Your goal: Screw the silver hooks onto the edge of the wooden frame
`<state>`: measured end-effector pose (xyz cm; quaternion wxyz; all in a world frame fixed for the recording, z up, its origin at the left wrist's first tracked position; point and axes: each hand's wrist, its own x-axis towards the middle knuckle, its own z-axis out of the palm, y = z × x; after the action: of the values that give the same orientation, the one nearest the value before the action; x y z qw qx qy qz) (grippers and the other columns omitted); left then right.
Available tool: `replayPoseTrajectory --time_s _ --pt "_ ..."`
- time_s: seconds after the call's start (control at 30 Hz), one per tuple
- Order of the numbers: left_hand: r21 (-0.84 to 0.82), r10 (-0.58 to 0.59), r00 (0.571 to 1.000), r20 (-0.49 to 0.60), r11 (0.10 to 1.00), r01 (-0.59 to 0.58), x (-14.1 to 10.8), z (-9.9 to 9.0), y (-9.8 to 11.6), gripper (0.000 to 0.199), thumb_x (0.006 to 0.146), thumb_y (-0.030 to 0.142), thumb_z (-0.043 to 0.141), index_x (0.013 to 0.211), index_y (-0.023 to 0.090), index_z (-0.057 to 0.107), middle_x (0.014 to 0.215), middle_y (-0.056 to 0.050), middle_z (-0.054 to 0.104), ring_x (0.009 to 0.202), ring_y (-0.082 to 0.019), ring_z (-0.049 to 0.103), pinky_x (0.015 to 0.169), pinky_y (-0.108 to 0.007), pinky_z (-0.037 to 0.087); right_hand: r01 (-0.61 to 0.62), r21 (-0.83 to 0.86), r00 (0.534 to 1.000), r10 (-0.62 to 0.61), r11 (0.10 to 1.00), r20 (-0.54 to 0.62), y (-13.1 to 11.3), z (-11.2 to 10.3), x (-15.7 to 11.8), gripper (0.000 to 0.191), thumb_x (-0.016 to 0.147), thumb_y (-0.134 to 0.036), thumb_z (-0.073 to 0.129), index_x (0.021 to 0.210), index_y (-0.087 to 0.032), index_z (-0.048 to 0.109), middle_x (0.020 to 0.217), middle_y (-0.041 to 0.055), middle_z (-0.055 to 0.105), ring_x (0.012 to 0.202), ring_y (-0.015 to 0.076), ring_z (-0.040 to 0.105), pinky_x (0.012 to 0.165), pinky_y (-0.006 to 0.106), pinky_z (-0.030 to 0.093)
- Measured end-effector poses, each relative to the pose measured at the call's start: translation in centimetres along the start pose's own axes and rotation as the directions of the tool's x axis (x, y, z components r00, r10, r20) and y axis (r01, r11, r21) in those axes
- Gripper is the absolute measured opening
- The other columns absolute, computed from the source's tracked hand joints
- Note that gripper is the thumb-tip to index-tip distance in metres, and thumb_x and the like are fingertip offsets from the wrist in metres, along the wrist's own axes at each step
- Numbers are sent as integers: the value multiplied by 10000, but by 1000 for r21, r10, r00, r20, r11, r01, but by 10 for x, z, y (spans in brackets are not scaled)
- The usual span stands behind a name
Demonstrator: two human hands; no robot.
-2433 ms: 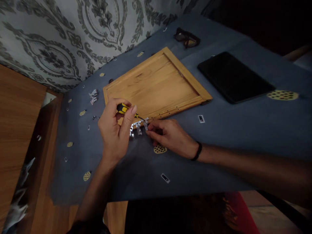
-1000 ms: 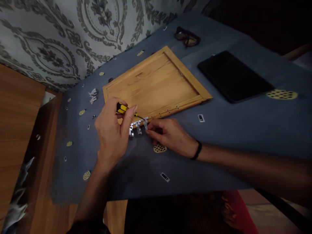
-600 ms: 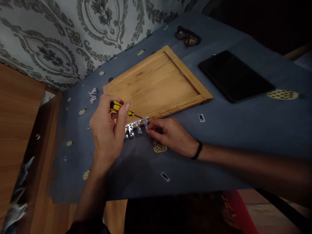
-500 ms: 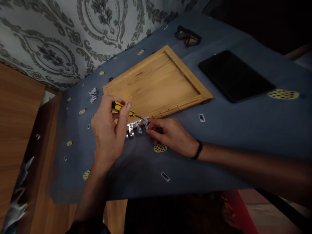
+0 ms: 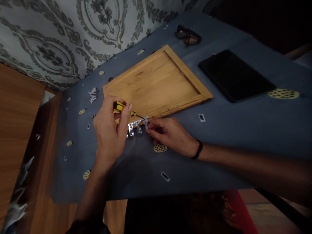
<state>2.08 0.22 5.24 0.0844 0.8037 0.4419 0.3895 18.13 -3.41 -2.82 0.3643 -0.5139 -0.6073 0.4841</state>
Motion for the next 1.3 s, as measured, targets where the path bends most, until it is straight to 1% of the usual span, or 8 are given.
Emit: replayPoseTrajectory --time_s 0.2,0.33,0.57,0.7,0.9,1.03,1.17,1.3 --pt "27 -4 999 32 1000 3 1 -1 1 134 948 311 641 886 226 559 817 32 618 672 -93 648 601 -200 524 12 -13 1000 -12 1000 -4 0 0 0 163 894 -134 626 737 -177 609 553 -41 643 521 91 616 565 223 419" --pt "24 5 1000 15 1000 -6 2 0 2 145 934 281 664 863 231 549 791 41 608 645 -87 615 588 -201 510 27 -12 1000 -28 1000 -15 0 0 0 155 891 -137 625 742 -180 610 556 -44 642 518 92 617 571 225 427" --pt "77 26 999 38 997 -29 1 1 4 130 936 278 658 899 225 545 836 32 632 695 -99 623 624 -213 514 20 9 1000 -20 1000 3 1 0 0 150 892 -154 624 745 -183 604 550 -45 638 509 98 617 561 223 426" --pt "51 36 998 53 998 -39 3 0 1 100 942 251 637 924 219 544 827 29 620 695 -99 612 623 -217 500 57 19 998 -57 998 -10 3 0 -1 152 895 -158 608 747 -192 604 545 -50 639 509 97 620 556 220 430" --pt "41 29 997 70 999 -32 3 -1 2 86 945 229 619 927 221 535 833 24 618 706 -103 623 629 -226 505 25 0 1000 -25 1000 -3 2 0 0 158 894 -161 611 739 -186 601 543 -42 640 508 99 616 572 229 433" --pt "74 14 997 69 997 -19 2 -1 3 112 940 262 635 916 227 531 828 30 625 694 -101 625 642 -229 506 17 -4 1000 -17 1000 -2 0 0 0 150 894 -166 615 745 -180 612 558 -39 647 510 97 618 573 229 434" --pt "66 -1 999 37 998 -1 1 3 -2 159 932 328 655 909 234 529 797 39 613 663 -103 627 612 -229 490 11 20 1000 -11 1000 2 0 0 0 140 895 -163 615 756 -179 612 556 -40 643 504 97 618 565 226 434" --pt "69 -6 999 41 998 4 -1 4 -5 166 944 370 635 966 235 540 841 30 615 628 -99 610 598 -240 479 -7 12 1000 7 1000 4 -1 0 0 162 892 -166 624 734 -185 591 559 -34 648 516 108 627 573 232 426"
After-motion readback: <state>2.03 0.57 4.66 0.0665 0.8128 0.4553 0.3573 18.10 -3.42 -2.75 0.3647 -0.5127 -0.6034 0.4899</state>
